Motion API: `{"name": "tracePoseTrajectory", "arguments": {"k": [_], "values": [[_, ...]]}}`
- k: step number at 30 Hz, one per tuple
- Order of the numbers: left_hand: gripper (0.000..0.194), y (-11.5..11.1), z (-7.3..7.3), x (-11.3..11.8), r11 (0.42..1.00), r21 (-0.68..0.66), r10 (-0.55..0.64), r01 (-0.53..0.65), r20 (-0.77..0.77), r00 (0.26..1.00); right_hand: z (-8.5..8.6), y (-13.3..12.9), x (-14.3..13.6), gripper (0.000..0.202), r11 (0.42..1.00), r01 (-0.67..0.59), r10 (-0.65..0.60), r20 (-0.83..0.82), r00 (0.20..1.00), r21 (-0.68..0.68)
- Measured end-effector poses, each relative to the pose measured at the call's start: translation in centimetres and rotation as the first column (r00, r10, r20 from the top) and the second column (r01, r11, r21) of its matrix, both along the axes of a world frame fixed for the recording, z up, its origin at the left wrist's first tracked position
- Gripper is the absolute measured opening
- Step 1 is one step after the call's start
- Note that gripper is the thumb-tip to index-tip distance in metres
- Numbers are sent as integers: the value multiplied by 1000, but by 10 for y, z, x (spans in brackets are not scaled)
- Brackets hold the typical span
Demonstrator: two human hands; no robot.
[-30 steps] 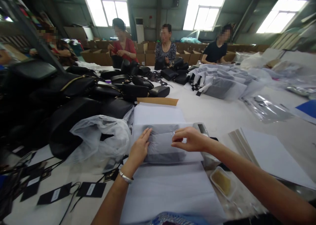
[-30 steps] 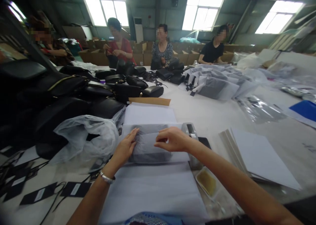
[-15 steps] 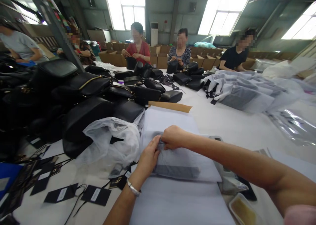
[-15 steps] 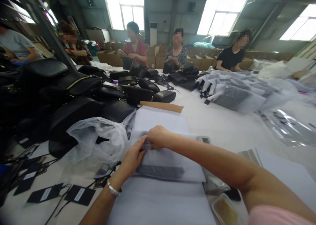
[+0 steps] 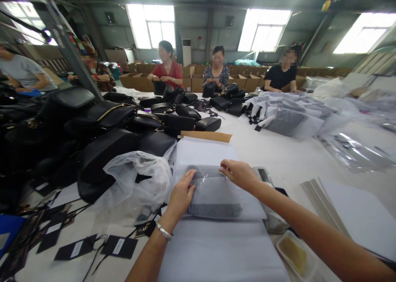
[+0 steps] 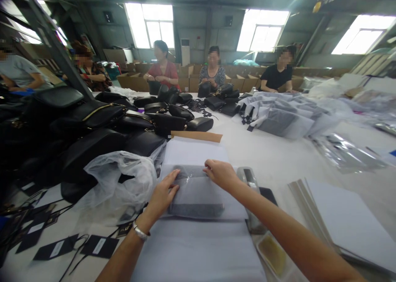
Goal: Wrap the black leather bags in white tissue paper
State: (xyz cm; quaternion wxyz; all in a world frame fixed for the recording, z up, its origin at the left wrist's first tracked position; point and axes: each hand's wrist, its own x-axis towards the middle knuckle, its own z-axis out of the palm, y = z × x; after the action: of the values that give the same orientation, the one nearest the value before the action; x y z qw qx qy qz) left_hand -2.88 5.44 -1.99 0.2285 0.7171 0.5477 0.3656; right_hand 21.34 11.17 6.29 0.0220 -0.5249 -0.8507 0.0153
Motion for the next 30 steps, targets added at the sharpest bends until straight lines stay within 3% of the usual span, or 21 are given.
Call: {"name": "tracePoseTrajectory", "arguments": {"k": [2,4,8,11,13,15,17,20,23,26,30], "values": [[45,1,8,12,996,82,28,-23,-69,997,-9,-37,11,27,997,-68,70,-144,987,24],[43,5,16,27,984,180,28,1,-159,987,-25,-70,17,44,982,-185,191,-261,946,48],[49,21,11,54,959,264,18,98,-404,914,-68,-103,20,90,968,-249,250,-203,947,30],[52,37,-3,62,968,215,-7,132,-500,866,-93,-101,20,78,970,-227,238,-147,960,89],[53,46,-6,60,977,154,-51,147,-503,863,-97,-96,20,68,965,-234,250,-133,959,121],[53,51,2,52,985,77,-106,153,-430,897,-88,-91,21,69,961,-253,267,-138,954,113],[55,50,17,38,992,37,-106,121,-268,957,-66,-83,22,73,959,-275,283,-167,945,68],[57,41,43,15,997,70,32,-31,-9,999,-22,-56,30,74,962,-270,270,-258,928,36],[56,31,54,-1,980,67,177,-186,117,977,11,-10,43,56,972,-161,210,-330,920,169],[58,31,44,-2,974,-11,225,-227,189,956,16,38,59,55,968,-86,176,-389,905,237],[62,48,30,10,979,-84,200,-184,261,944,-4,82,71,54,989,-112,146,-514,845,96]]}}
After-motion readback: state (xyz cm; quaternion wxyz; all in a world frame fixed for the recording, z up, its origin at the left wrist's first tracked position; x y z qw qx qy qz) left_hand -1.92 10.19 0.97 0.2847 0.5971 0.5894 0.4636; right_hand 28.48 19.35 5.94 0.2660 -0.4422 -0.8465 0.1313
